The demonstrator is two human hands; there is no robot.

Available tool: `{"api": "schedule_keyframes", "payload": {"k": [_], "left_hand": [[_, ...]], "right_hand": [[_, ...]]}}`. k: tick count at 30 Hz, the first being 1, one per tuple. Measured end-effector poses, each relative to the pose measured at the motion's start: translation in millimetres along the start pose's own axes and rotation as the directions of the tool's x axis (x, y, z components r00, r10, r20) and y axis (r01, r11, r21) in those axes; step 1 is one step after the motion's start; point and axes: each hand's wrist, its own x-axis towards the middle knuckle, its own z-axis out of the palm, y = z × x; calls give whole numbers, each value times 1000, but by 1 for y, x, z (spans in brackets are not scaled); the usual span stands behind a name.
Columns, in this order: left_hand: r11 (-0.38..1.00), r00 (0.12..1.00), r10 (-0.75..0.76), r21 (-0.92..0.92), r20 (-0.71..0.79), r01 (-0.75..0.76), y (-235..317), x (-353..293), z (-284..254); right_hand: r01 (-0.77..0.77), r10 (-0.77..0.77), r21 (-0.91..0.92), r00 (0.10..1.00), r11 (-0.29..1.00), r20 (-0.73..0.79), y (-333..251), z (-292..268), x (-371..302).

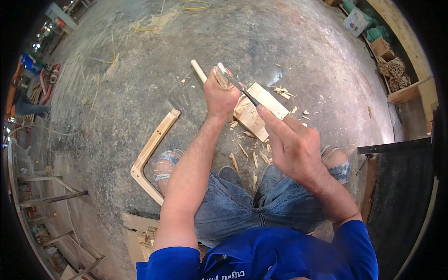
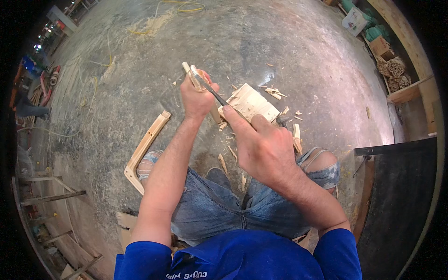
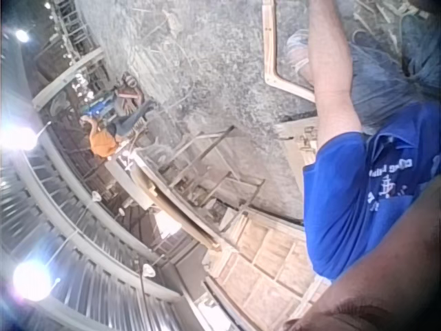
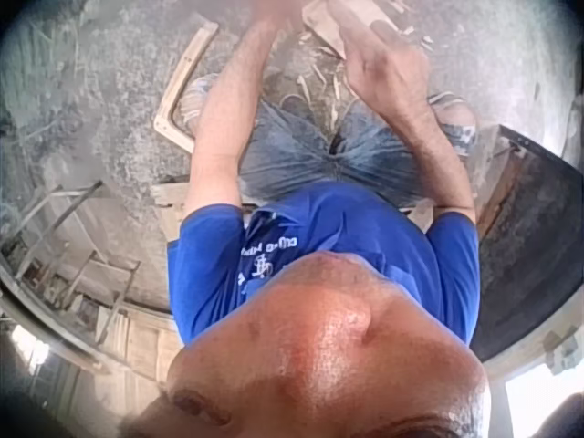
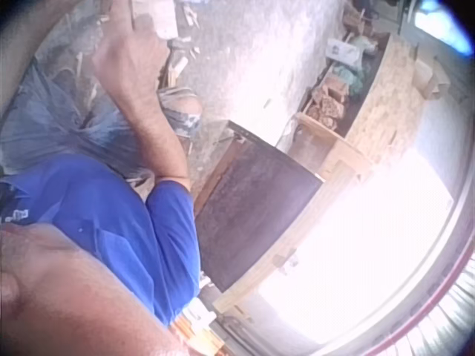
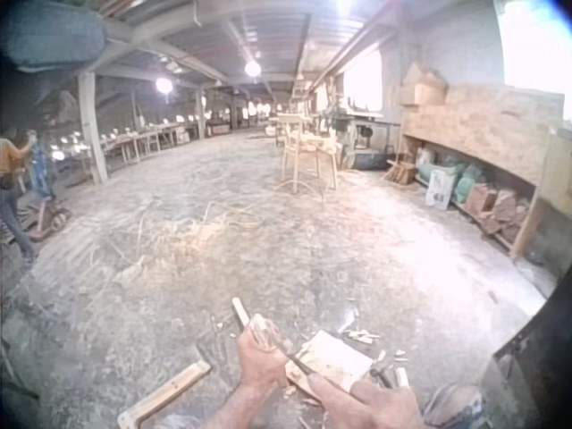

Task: The person is sitting on the floor in a workshop, using a chisel to carve and shape a small wooden piece. They hold the wood in one hand and the chisel in the other, carefully removing shavings to refine the shape.

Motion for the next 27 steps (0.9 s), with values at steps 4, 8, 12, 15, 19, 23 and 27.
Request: {"api": "schedule_keyframes", "payload": {"k": [4, 8, 12, 15, 19, 23, 27], "left_hand": [[1000, 1000, 0, -25, 2, 0, -1, 1, 1], [999, 1000, -4, -45, 5, 5, 0, 0, 1], [1000, 1000, 3, -2, 5, -3, -1, 0, 1], [1000, 999, 27, 11, -20, -26, -10, 2, -1], [1000, 1000, -9, -29, -19, 8, -7, 2, 1], [999, 999, 37, 33, 31, -38, 0, -10, 7], [990, 990, 138, 33, 16, -139, -5, -10, 6]], "right_hand": [[-24, 26, -50, 999, 998, 40, -6, -3, -1], [-17, 17, -28, 1000, 999, 16, -3, 1, -1], [-43, 45, -40, 997, 998, 64, -9, -6, 5], [-39, 44, -61, 996, 997, 81, -17, -11, 12], [-24, 28, -65, 998, 998, 54, -13, -3, 10], [-70, 74, -68, 995, 995, 68, -8, 6, 24], [-10, 17, 36, 979, 999, -204, 7, 1, 54]]}}
